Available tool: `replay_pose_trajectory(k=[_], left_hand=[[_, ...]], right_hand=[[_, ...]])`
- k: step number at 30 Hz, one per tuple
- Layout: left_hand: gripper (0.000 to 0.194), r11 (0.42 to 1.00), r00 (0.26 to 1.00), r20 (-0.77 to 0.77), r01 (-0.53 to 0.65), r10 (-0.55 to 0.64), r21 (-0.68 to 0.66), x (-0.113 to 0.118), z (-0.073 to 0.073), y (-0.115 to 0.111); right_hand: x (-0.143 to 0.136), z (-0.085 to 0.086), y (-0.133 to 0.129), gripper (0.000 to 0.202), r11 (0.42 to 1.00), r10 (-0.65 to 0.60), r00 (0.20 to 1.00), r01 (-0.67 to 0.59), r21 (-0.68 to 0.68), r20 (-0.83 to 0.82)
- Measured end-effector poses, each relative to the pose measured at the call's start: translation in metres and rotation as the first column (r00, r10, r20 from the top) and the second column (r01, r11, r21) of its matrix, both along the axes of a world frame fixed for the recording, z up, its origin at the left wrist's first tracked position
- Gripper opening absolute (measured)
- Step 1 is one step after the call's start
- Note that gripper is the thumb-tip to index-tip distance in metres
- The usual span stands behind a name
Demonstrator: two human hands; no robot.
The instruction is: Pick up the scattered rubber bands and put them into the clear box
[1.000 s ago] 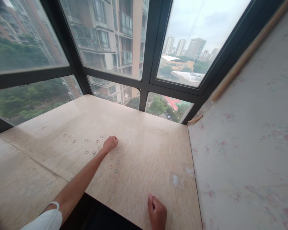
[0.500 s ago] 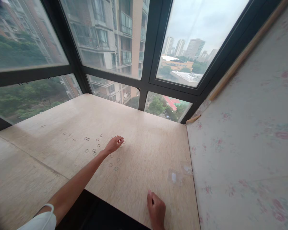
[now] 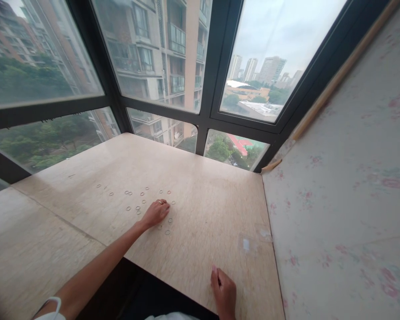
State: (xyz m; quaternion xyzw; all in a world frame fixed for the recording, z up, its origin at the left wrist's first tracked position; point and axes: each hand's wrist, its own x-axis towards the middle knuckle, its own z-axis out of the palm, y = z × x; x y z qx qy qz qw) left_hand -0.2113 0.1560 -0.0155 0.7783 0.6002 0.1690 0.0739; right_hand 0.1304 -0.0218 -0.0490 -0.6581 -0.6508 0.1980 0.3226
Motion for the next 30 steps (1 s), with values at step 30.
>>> replay_pose_trajectory(k=[30], left_hand=[[0.026,0.924,0.933,0.027,-0.360,0.360,0.128,-0.041,-0.019,-0.075]], right_hand=[[-0.061,0.023,0.048,0.027,0.867,0.477,0.872,-0.487,0.106,0.112]])
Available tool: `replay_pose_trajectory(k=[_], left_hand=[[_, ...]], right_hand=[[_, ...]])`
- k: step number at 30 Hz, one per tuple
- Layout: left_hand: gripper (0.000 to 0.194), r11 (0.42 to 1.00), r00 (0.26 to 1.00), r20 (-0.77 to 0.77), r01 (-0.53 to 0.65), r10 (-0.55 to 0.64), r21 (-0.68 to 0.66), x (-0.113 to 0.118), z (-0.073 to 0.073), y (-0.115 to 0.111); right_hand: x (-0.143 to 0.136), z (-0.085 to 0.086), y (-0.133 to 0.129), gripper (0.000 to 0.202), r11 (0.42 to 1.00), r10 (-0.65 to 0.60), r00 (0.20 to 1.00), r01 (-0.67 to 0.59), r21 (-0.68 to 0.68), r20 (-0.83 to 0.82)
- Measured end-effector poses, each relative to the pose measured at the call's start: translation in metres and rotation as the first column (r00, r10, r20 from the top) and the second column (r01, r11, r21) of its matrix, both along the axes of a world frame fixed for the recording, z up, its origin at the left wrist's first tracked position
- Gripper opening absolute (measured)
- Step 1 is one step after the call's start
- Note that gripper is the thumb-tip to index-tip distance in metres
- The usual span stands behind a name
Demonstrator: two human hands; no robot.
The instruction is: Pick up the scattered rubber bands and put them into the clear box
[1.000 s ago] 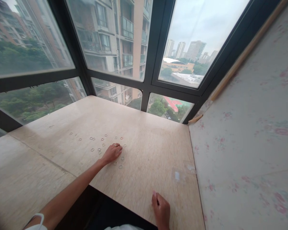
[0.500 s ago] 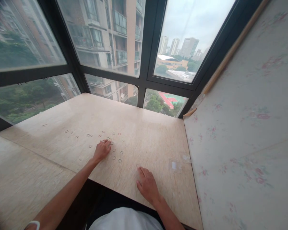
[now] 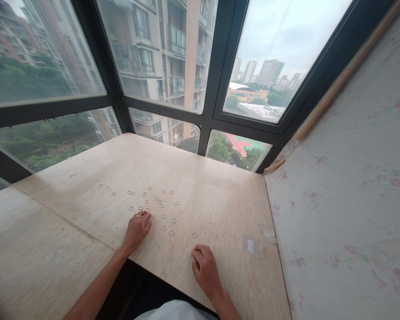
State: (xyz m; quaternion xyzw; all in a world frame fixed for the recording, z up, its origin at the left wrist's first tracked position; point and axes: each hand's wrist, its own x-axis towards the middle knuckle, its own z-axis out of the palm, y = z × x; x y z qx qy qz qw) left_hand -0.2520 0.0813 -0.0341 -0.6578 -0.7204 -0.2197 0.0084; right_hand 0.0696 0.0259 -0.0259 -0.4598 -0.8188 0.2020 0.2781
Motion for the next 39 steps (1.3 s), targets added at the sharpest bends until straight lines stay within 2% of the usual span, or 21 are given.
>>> replay_pose_trajectory(k=[6,10,13,17,20,23,27,30,33,35,39], left_hand=[[0.023,0.998,0.997,-0.035,-0.065,0.064,-0.025,-0.024,0.009,0.007],[0.028,1.000,0.999,-0.034,-0.011,0.011,-0.021,-0.016,0.014,0.026],[0.029,0.995,0.997,-0.043,0.068,-0.070,-0.067,-0.005,0.015,0.045],[0.022,0.985,0.989,-0.054,0.130,-0.137,-0.112,-0.001,0.017,0.062],[0.019,0.980,0.984,-0.057,0.159,-0.166,-0.119,-0.005,0.018,0.058],[0.020,0.982,0.984,-0.060,0.158,-0.165,-0.104,-0.010,0.017,0.041],[0.021,0.989,0.990,-0.036,0.130,-0.133,-0.076,-0.017,0.013,0.012],[0.022,0.989,0.993,-0.001,0.121,-0.122,-0.079,-0.024,0.009,0.001],[0.028,0.996,0.997,0.024,0.080,-0.079,-0.037,-0.032,0.008,0.002],[0.030,0.999,0.999,0.022,0.028,-0.027,-0.022,-0.037,0.010,0.009],[0.020,0.995,1.000,0.006,-0.001,0.002,-0.096,-0.041,0.015,0.021]], right_hand=[[-0.027,0.005,0.058,0.026,0.998,0.063,0.994,-0.065,0.021,0.095],[-0.058,0.004,0.089,0.029,0.992,0.122,0.987,-0.124,0.015,0.105],[-0.083,0.005,0.102,0.028,0.988,0.155,0.984,-0.157,0.014,0.092],[-0.108,0.007,0.116,0.028,0.985,0.172,0.981,-0.174,0.014,0.085],[-0.120,0.007,0.130,0.029,0.986,0.163,0.983,-0.165,0.015,0.088],[-0.130,0.008,0.143,0.029,0.985,0.171,0.980,-0.174,0.016,0.104],[-0.149,0.011,0.154,0.028,0.970,0.238,0.959,-0.243,0.015,0.154],[-0.169,0.015,0.162,0.026,0.953,0.295,0.933,-0.302,0.006,0.208],[-0.184,0.017,0.173,0.021,0.948,0.309,0.912,-0.317,-0.013,0.270],[-0.187,0.017,0.182,0.016,0.960,0.274,0.910,-0.281,-0.022,0.310],[-0.172,0.015,0.197,0.019,0.984,0.171,0.920,-0.179,-0.010,0.354]])
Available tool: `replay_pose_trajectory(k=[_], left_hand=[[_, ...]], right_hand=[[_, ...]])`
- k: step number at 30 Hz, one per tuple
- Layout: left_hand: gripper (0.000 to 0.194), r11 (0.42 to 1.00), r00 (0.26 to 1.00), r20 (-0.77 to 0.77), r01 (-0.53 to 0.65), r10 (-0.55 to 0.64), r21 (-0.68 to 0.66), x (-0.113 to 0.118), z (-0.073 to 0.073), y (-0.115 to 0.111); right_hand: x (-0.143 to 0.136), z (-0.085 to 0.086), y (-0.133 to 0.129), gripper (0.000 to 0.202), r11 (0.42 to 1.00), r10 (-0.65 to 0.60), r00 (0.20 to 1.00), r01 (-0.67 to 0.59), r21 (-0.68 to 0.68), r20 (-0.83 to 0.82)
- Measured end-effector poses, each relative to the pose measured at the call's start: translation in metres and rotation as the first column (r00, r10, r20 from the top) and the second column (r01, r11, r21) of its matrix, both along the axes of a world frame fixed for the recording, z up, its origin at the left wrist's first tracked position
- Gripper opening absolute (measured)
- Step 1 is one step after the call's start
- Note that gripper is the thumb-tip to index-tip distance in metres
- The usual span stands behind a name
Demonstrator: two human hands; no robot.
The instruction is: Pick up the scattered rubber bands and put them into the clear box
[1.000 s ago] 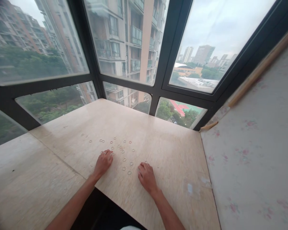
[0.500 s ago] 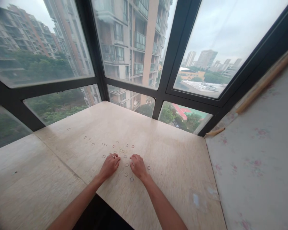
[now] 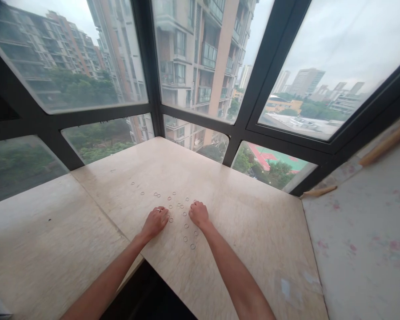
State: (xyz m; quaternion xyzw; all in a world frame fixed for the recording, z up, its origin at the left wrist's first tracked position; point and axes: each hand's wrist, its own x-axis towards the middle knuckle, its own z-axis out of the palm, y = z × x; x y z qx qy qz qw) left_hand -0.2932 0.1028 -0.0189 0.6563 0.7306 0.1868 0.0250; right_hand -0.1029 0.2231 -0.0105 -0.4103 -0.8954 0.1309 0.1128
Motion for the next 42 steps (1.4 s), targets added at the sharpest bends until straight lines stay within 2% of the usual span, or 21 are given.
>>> replay_pose_trajectory(k=[3,6,12,17,20,24,27,30,32,33,35,38,39,40,41,42], left_hand=[[0.015,1.000,1.000,0.016,0.017,-0.016,-0.008,-0.001,0.000,-0.002],[0.014,0.998,0.992,0.111,0.050,-0.052,0.026,-0.005,-0.006,-0.015],[0.033,0.999,0.950,0.311,-0.014,0.002,0.035,-0.031,-0.014,-0.044],[0.032,0.987,0.959,0.242,-0.156,0.146,0.024,-0.047,-0.014,-0.055],[0.032,0.966,0.950,0.216,-0.248,0.227,0.073,-0.044,-0.009,-0.054],[0.029,0.948,0.932,0.273,-0.283,0.237,0.143,-0.019,0.003,-0.046],[0.025,0.952,0.912,0.367,-0.259,0.185,0.164,0.020,0.011,-0.040],[0.023,0.980,0.879,0.476,-0.116,0.024,0.164,0.075,0.014,-0.041],[0.023,0.988,0.826,0.548,0.062,-0.131,0.142,0.116,0.013,-0.047],[0.023,0.974,0.786,0.574,0.186,-0.228,0.132,0.136,0.012,-0.053],[0.021,0.903,0.684,0.617,0.417,-0.390,0.108,0.173,0.009,-0.067],[0.023,0.794,0.542,0.698,0.605,-0.468,0.063,0.215,0.003,-0.093],[0.023,0.733,0.466,0.747,0.679,-0.475,0.042,0.225,0.001,-0.102],[0.024,0.638,0.367,0.810,0.770,-0.457,0.012,0.232,-0.002,-0.111],[0.025,0.503,0.259,0.865,0.864,-0.430,-0.009,0.238,-0.004,-0.119],[0.027,0.407,0.194,0.894,0.913,-0.405,-0.014,0.242,-0.005,-0.128]], right_hand=[[0.020,0.001,0.002,0.018,1.000,-0.005,1.000,0.005,0.012,-0.017],[0.040,0.001,-0.008,0.019,0.999,0.031,0.997,-0.029,0.022,-0.073],[0.084,-0.004,-0.043,0.026,0.998,0.050,0.971,-0.043,0.037,-0.232],[0.144,-0.017,-0.069,0.031,0.995,-0.061,0.938,0.086,0.059,-0.342],[0.184,-0.027,-0.087,0.030,0.961,-0.203,0.868,0.266,0.078,-0.453],[0.224,-0.042,-0.125,0.030,0.896,-0.362,0.782,0.443,0.044,-0.507],[0.238,-0.052,-0.157,0.030,0.863,-0.426,0.741,0.505,0.014,-0.519],[0.246,-0.060,-0.182,0.030,0.833,-0.479,0.704,0.552,-0.020,-0.524],[0.248,-0.063,-0.193,0.030,0.815,-0.516,0.678,0.576,-0.058,-0.524],[0.248,-0.063,-0.196,0.030,0.808,-0.533,0.668,0.583,-0.079,-0.520],[0.248,-0.062,-0.198,0.030,0.796,-0.562,0.653,0.593,-0.119,-0.508],[0.244,-0.058,-0.197,0.030,0.779,-0.595,0.633,0.607,-0.159,-0.496],[0.243,-0.057,-0.196,0.029,0.772,-0.605,0.626,0.613,-0.170,-0.492],[0.242,-0.057,-0.195,0.029,0.767,-0.612,0.622,0.617,-0.176,-0.489],[0.242,-0.056,-0.195,0.028,0.766,-0.613,0.621,0.619,-0.174,-0.488],[0.241,-0.057,-0.195,0.028,0.766,-0.612,0.623,0.620,-0.169,-0.488]])
